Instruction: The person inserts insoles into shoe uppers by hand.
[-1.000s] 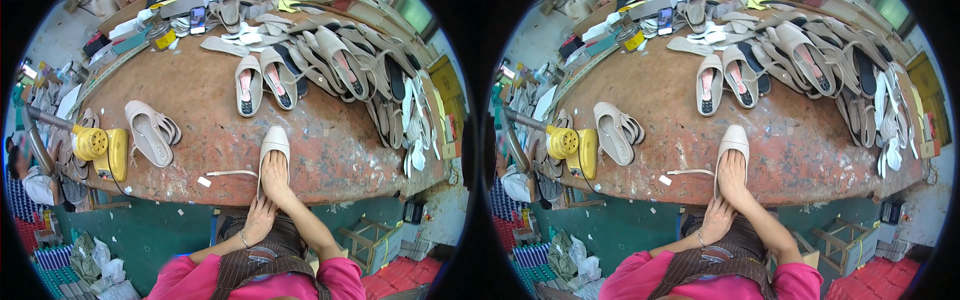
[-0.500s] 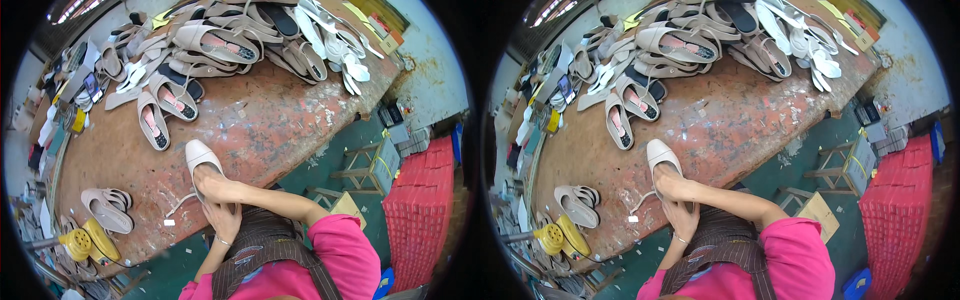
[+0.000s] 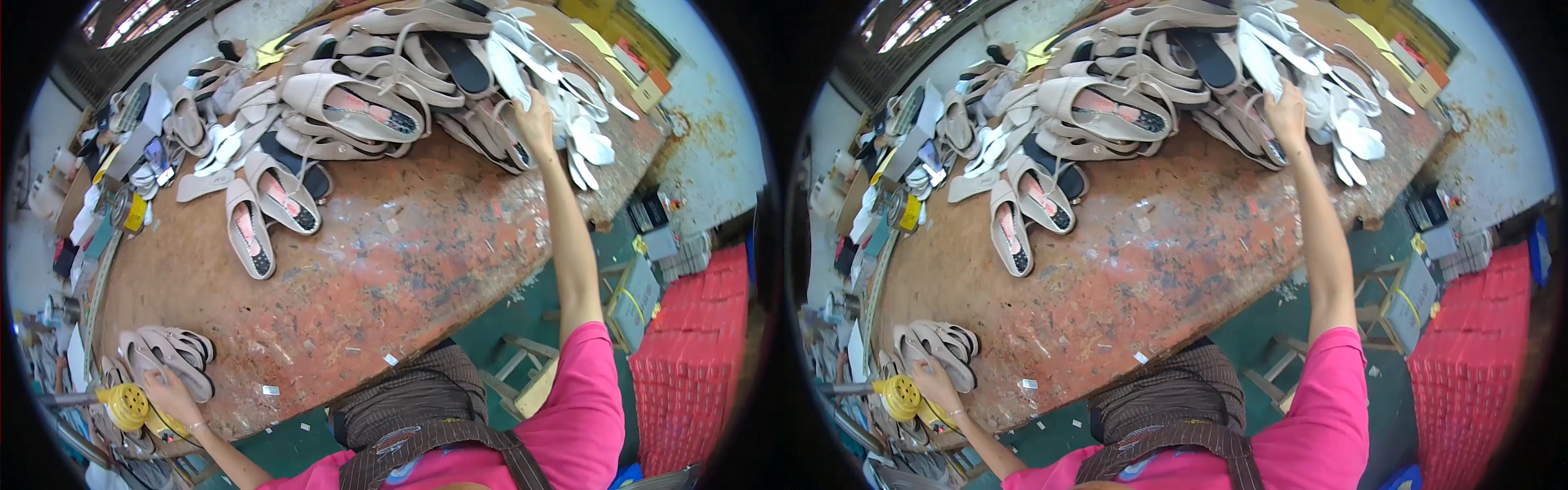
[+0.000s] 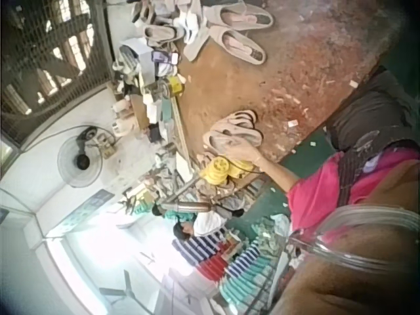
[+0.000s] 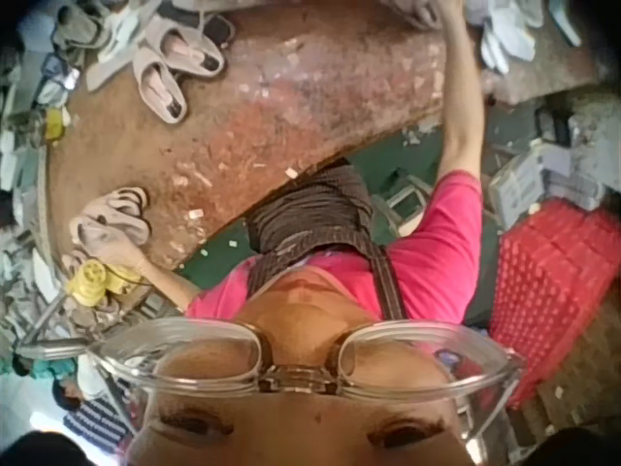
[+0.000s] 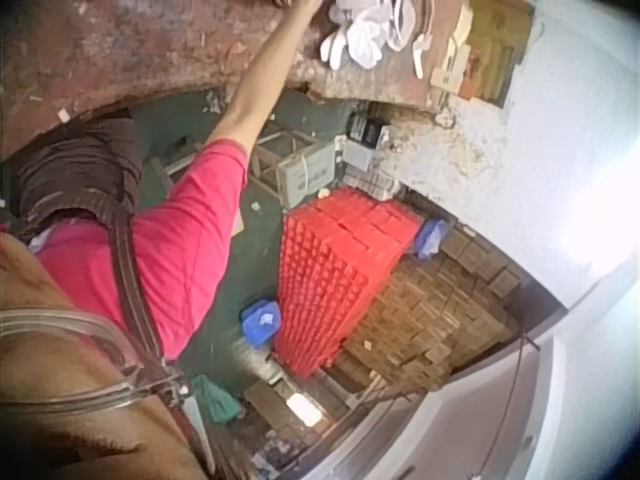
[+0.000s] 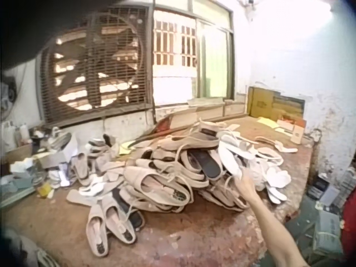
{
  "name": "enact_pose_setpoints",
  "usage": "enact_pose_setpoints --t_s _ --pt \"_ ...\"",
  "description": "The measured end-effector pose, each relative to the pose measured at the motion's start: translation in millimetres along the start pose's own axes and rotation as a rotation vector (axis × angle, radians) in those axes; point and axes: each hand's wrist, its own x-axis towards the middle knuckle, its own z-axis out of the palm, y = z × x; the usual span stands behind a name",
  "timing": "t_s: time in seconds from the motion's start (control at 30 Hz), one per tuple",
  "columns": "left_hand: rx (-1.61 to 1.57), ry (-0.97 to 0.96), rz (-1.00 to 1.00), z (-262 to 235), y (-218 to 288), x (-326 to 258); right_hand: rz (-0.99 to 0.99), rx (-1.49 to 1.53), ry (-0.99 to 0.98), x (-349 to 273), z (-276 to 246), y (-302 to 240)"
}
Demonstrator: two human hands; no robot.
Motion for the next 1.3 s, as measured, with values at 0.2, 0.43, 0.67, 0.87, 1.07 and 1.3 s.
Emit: enact_pose_setpoints --t_s 0.2,0.43,0.67,0.87,1.07,1.3 --pt "-0.812 -0.319 -0.084 45 189 22 -0.023 -0.090 -0.028 32 54 19" --pt "-1.524 -1.213 -0.216 126 456 30 -0.162 -0.102 -0.059 13 22 51" --pt "-1.243 -0.635 -0.092 153 464 11 -0.184 -0.027 -0.072 13 31 57" --pt "-1.034 -0.415 0.270 73 347 -1 -0.067 -0.118 -0.051 -1 13 45" --pt "-0.853 -0.770 0.332 24 212 -54 -0.192 0.166 -0.066 -32 -40 -3" --pt "-0.635 -0.526 0.177 27 146 -133 0.156 0.974 -0.503 -142 -125 -94"
